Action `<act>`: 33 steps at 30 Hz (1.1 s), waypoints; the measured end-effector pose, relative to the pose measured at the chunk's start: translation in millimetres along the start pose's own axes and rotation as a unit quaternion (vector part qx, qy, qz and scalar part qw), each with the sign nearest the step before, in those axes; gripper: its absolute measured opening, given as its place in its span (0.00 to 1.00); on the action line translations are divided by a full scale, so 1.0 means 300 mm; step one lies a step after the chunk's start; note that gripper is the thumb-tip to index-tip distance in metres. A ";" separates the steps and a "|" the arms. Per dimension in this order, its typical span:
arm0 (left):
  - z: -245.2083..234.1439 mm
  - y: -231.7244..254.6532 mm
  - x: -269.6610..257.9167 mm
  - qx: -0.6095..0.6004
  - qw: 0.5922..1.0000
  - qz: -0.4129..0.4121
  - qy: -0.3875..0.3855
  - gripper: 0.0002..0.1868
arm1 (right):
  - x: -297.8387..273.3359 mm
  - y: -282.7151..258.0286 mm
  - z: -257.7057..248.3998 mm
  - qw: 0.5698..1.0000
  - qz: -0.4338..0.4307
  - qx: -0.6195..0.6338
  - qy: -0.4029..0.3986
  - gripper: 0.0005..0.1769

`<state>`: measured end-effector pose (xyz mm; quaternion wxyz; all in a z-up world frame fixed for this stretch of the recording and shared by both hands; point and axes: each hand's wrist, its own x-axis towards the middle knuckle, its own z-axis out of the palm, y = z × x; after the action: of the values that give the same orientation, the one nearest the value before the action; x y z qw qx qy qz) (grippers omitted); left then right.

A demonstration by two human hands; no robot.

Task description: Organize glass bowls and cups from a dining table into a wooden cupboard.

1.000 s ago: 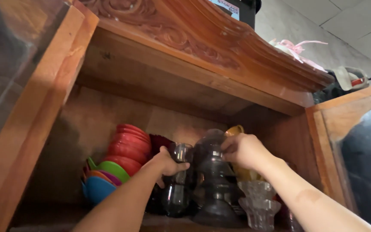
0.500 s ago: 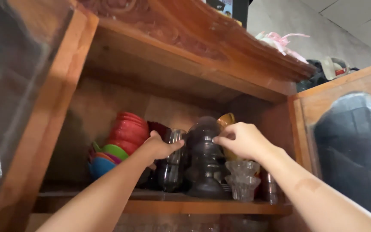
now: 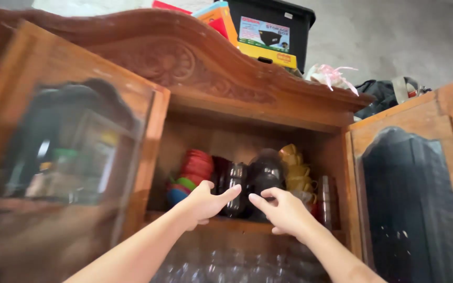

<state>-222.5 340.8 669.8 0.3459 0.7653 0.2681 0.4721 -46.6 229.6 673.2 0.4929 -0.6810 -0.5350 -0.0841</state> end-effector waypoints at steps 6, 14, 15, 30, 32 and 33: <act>-0.090 0.054 -0.347 0.019 0.998 -0.060 0.014 0.60 | -0.291 -0.084 0.033 0.996 0.028 0.055 -0.070 0.41; -0.357 0.074 -0.765 0.043 0.986 -0.151 0.048 0.57 | -0.542 -0.268 0.121 0.980 0.021 0.108 -0.168 0.43; -0.404 0.073 -0.812 0.047 0.986 -0.153 0.050 0.58 | -0.563 -0.297 0.137 0.977 0.013 0.109 -0.182 0.43; -1.286 0.011 -1.461 0.112 0.938 -0.245 0.220 0.57 | -1.017 -1.050 0.648 0.903 -0.102 0.210 -0.362 0.43; -1.415 -0.003 -1.548 0.128 0.925 -0.267 0.238 0.58 | -1.084 -1.165 0.750 0.889 -0.100 0.227 -0.384 0.43; -1.475 -0.011 -1.595 0.131 0.917 -0.287 0.244 0.58 | -1.124 -1.220 0.794 0.885 -0.106 0.222 -0.395 0.43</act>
<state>-821.0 112.5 549.7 0.2870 0.5552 0.6120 0.4846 -581.4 171.8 550.6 0.3672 -0.4699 -0.7591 0.2611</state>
